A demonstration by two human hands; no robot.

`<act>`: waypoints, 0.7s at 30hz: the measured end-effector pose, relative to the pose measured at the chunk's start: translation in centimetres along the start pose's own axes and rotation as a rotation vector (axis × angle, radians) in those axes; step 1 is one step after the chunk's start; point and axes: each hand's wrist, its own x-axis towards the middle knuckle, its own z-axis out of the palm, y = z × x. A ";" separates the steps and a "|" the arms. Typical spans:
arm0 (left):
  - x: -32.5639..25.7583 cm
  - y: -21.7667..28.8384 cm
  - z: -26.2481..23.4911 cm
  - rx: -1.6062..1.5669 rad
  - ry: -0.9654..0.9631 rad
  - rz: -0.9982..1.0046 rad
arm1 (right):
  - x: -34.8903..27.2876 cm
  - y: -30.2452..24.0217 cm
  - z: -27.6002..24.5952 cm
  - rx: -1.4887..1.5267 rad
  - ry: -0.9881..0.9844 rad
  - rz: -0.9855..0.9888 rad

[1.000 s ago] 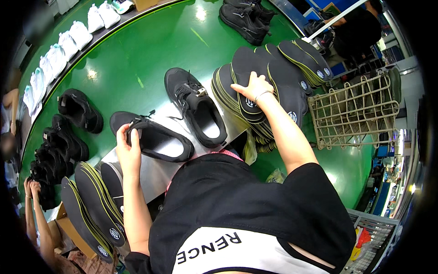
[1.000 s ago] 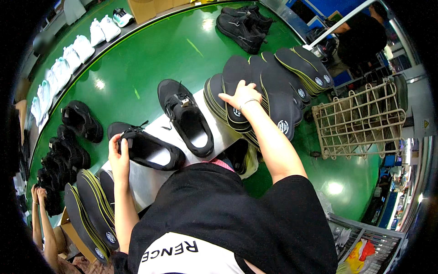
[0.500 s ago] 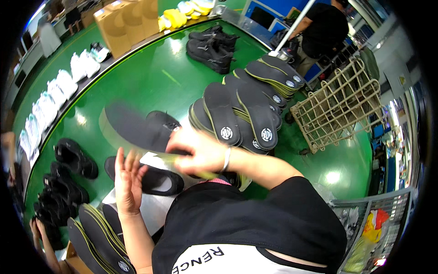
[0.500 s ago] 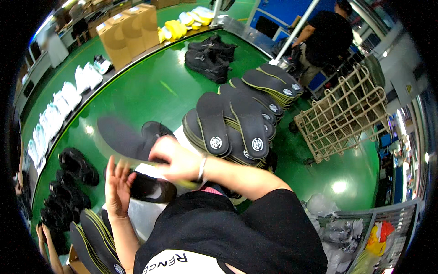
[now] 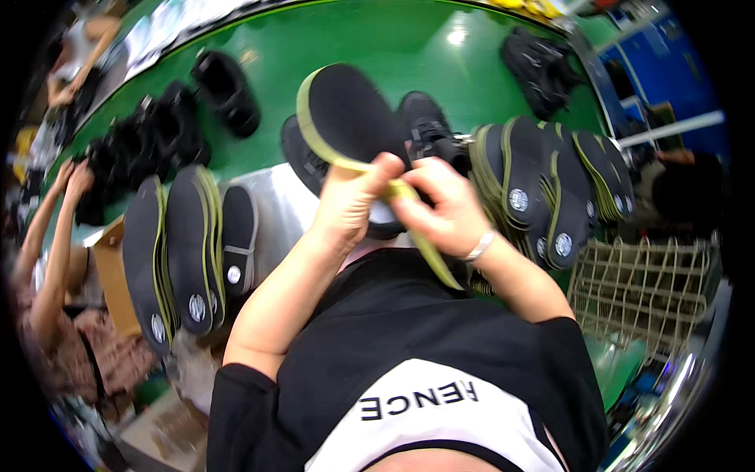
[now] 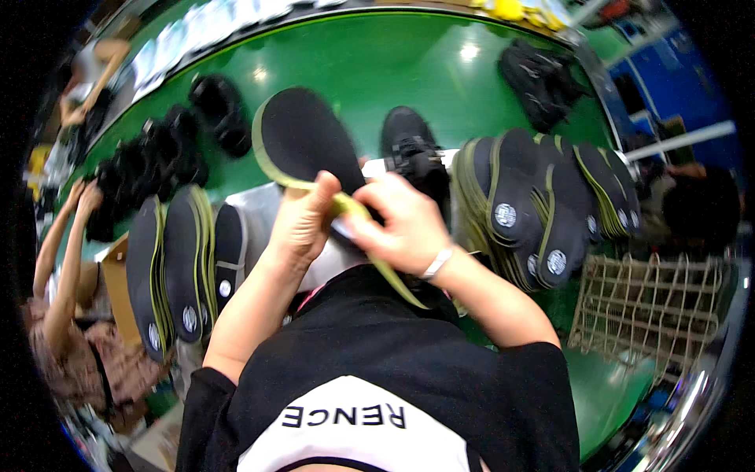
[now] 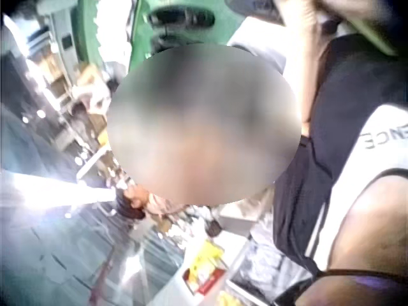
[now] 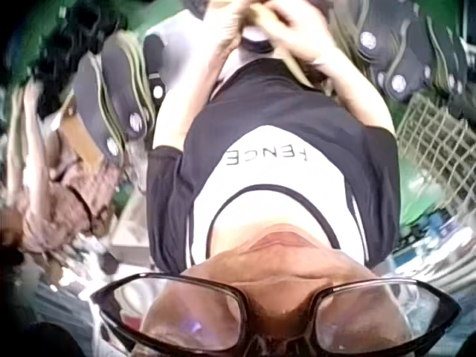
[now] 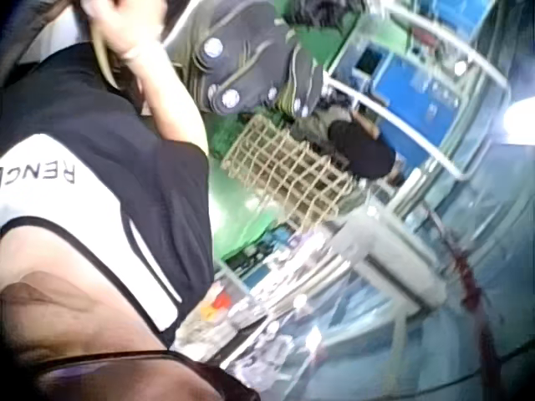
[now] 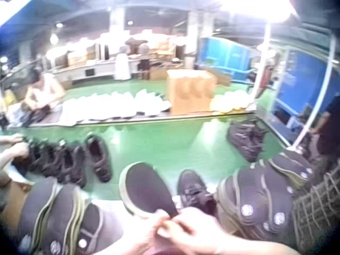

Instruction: The person inserts yellow insoles into black shoes one by one, presses them down to secure them inside, and places the completed shoes on a green conveyor belt. They then walk to a large bag, retrieve a stack of insoles, and return them to the work table.

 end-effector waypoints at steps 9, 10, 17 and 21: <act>1.3 -2.0 -9.0 1.517 0.023 0.446 | -1.4 -0.1 -6.5 -0.356 -0.593 -0.014; 1.4 -2.9 -9.1 1.504 0.014 0.491 | -1.1 -0.6 -6.1 -0.485 -0.698 -0.037; 3.3 -3.0 -8.5 1.421 0.143 0.421 | 1.6 0.0 -2.2 -0.837 -0.848 -0.256; 3.6 -2.8 -8.4 1.437 0.178 0.363 | 3.6 -1.0 -1.1 -0.999 -0.901 -0.195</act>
